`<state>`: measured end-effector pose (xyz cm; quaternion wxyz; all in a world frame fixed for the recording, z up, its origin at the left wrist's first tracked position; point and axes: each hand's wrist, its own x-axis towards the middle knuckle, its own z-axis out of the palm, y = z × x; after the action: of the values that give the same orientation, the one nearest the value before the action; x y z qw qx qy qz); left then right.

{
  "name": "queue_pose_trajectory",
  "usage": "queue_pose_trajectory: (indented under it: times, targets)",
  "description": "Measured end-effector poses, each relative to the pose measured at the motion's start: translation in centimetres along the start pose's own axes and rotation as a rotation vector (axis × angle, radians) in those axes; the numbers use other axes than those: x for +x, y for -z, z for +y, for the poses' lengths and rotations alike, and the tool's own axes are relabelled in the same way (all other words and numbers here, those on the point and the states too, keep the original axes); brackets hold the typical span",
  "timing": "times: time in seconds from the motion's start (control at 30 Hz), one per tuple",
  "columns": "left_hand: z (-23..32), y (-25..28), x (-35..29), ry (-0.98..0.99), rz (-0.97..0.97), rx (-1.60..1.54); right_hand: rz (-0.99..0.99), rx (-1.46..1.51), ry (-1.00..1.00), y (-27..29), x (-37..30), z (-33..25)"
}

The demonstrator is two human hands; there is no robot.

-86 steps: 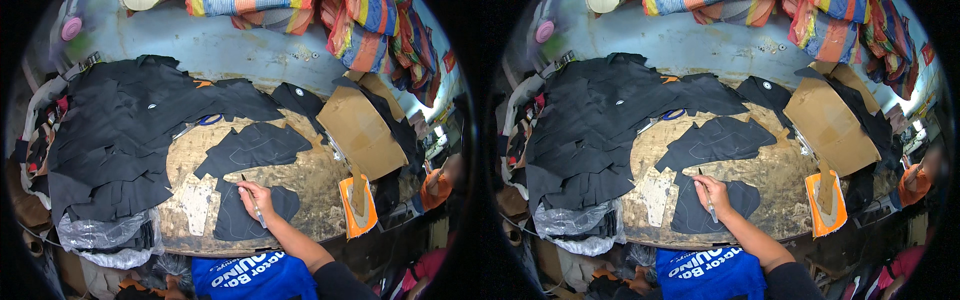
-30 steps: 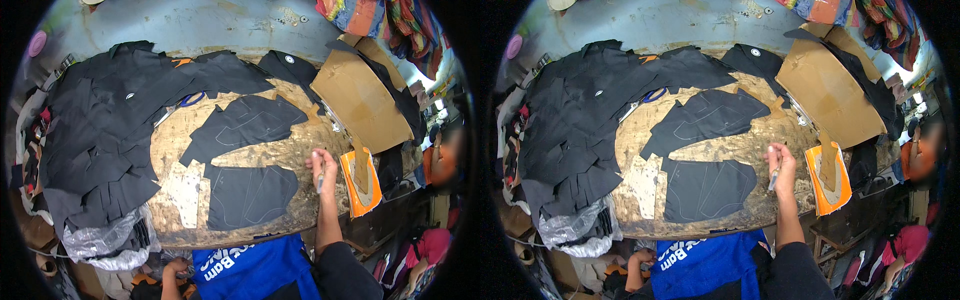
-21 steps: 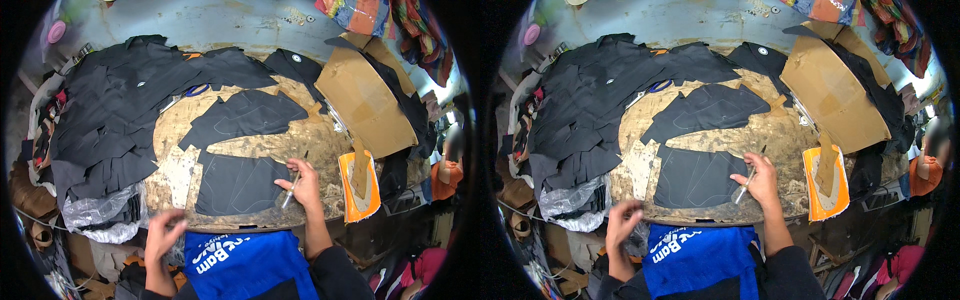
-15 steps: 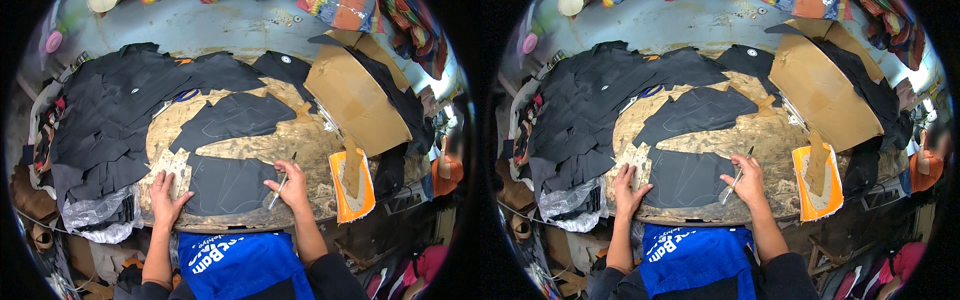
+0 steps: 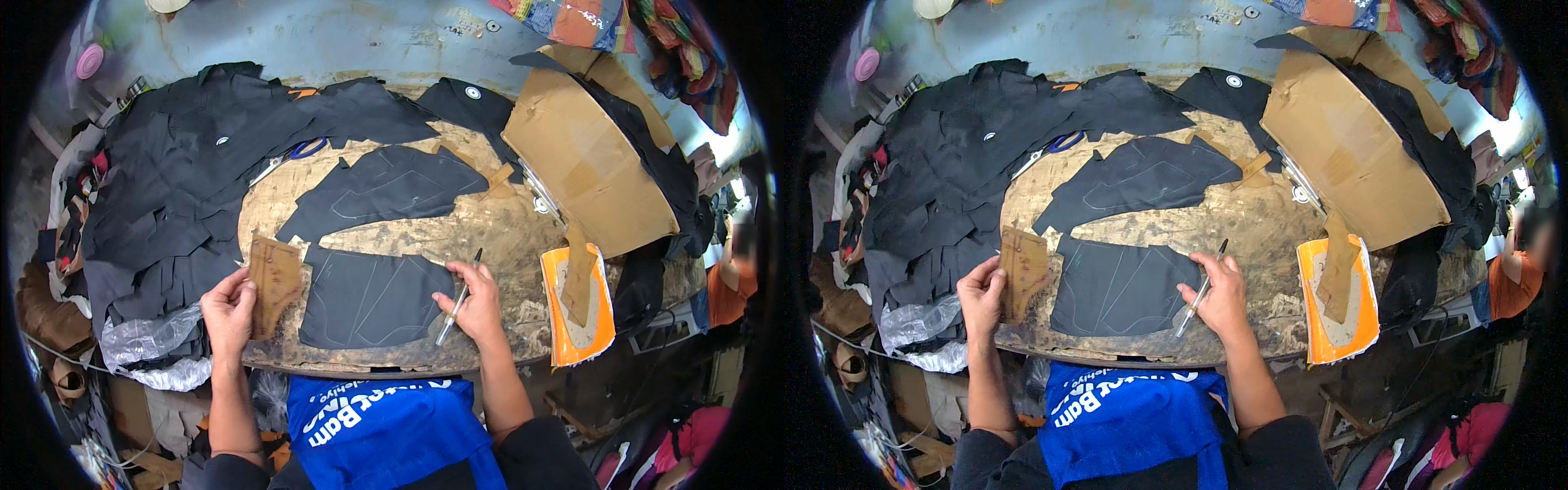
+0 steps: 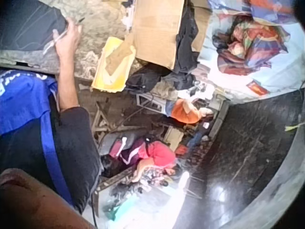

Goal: The person uses a cardboard template and a white marker to trace outlines onto black fabric pieces on a worktable. They repeatedly reposition the template, trace new shapes, and move marked pieces aside to continue marking additional fabric sections.

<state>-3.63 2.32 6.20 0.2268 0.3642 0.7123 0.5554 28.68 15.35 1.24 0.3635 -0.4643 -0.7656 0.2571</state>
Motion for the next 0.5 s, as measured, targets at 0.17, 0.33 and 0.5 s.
queue_pose_trajectory:
  times: [0.17,0.33,0.5]
  targets:
    - [-1.7,-5.9,-1.9,0.334,-0.117,-0.381,-0.015,0.012,-0.024,-0.2,0.1,0.0]
    - [-2.8,-7.8,-1.7,0.348,-0.256,-0.239,-0.026,0.005,-0.026,-0.2,0.1,0.2]
    - [-1.8,-7.2,-0.9,0.334,-0.243,-0.31,-0.016,0.027,-0.023,-0.3,0.2,0.3]
